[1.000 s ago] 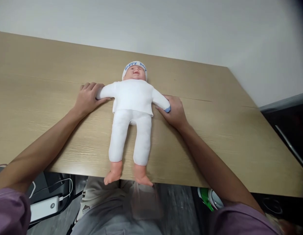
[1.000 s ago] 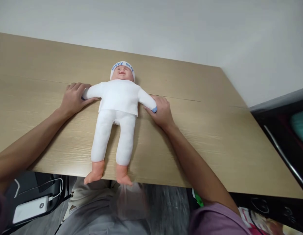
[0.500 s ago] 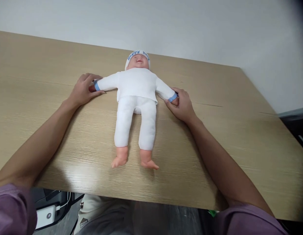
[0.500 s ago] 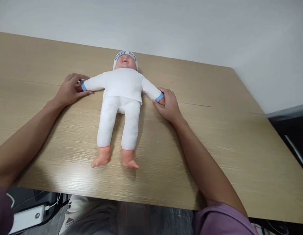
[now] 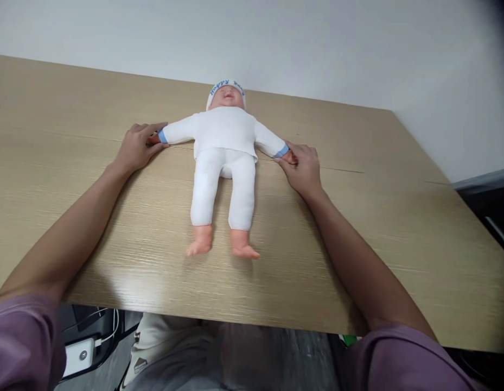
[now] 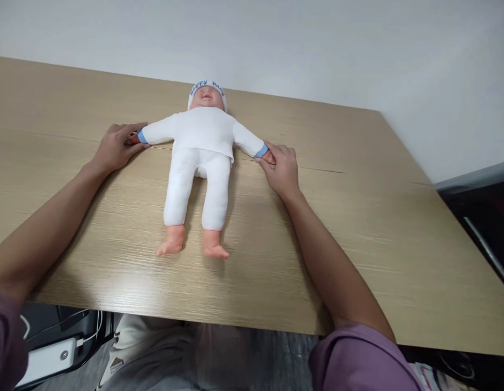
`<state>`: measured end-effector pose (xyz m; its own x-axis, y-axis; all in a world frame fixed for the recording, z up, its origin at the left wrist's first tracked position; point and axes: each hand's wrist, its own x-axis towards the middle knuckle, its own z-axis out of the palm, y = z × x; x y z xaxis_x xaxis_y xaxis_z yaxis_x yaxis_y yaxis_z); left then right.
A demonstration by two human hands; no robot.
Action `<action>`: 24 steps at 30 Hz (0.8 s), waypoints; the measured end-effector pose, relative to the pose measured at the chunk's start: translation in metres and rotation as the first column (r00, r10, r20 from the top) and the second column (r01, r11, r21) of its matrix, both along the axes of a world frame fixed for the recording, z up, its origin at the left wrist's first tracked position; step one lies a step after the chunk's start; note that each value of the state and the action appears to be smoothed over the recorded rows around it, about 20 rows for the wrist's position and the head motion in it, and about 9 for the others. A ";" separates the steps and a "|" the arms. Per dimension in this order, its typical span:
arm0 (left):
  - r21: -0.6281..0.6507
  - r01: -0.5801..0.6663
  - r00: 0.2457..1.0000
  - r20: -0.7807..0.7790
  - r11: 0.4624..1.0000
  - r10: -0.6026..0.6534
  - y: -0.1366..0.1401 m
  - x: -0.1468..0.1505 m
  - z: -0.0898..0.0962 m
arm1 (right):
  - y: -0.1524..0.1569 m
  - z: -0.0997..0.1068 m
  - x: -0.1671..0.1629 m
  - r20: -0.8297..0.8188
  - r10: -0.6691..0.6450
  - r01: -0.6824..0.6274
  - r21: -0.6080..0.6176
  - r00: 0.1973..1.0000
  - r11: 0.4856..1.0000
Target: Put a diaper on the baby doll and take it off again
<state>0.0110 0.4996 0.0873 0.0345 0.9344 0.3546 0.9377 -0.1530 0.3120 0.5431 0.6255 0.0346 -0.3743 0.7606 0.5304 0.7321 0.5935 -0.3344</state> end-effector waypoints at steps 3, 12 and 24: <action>0.014 0.029 0.999 -0.017 0.999 -0.029 0.002 -0.002 0.000 | 0.003 -0.001 0.000 -0.008 0.018 -0.018 -0.006 1.000 1.000; 0.091 -0.012 1.000 0.019 0.996 0.011 -0.003 -0.006 -0.011 | 0.007 -0.008 -0.002 0.035 0.060 -0.059 -0.035 0.998 0.998; 0.094 -0.250 0.966 0.097 0.964 0.242 -0.046 0.014 -0.020 | -0.057 -0.010 -0.017 0.008 -0.083 0.084 -0.055 0.997 0.995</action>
<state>0.0254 0.4539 0.0674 -0.2259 0.8680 0.4422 0.9215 0.0432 0.3860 0.5259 0.5690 0.0248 -0.3111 0.8172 0.4851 0.7801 0.5111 -0.3609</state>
